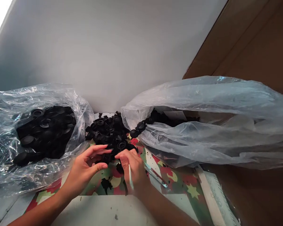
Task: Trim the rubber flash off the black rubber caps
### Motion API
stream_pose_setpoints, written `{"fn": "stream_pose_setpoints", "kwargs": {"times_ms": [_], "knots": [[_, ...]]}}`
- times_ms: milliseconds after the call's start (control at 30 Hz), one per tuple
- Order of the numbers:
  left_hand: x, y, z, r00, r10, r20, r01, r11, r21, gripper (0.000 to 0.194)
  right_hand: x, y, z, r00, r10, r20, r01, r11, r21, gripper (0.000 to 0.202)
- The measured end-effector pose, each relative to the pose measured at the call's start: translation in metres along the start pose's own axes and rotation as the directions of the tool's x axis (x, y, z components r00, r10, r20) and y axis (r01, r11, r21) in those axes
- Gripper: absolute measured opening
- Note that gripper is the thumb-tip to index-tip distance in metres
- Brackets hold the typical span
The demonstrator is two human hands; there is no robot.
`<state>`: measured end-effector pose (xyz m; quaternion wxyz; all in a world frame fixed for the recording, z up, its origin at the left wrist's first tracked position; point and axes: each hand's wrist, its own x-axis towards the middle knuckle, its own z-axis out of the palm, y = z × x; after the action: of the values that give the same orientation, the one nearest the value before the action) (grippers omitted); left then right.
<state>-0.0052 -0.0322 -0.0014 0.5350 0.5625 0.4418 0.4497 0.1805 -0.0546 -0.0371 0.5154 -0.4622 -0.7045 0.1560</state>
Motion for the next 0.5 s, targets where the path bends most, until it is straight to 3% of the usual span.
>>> {"fn": "stream_pose_setpoints", "kwargs": {"times_ms": [200, 500], "knots": [[-0.005, 0.002, 0.000, 0.995, 0.080, 0.055, -0.088, 0.984, 0.153, 0.045, 0.008, 0.000, -0.006, 0.992, -0.019, 0.128, 0.018, 1.000, 0.011, 0.019], [-0.012, -0.005, 0.002, 0.968, 0.202, 0.146, -0.240, 0.914, 0.326, 0.058, 0.011, 0.001, -0.009, 0.891, -0.279, 0.358, 0.381, 0.889, -0.254, 0.049]]}}
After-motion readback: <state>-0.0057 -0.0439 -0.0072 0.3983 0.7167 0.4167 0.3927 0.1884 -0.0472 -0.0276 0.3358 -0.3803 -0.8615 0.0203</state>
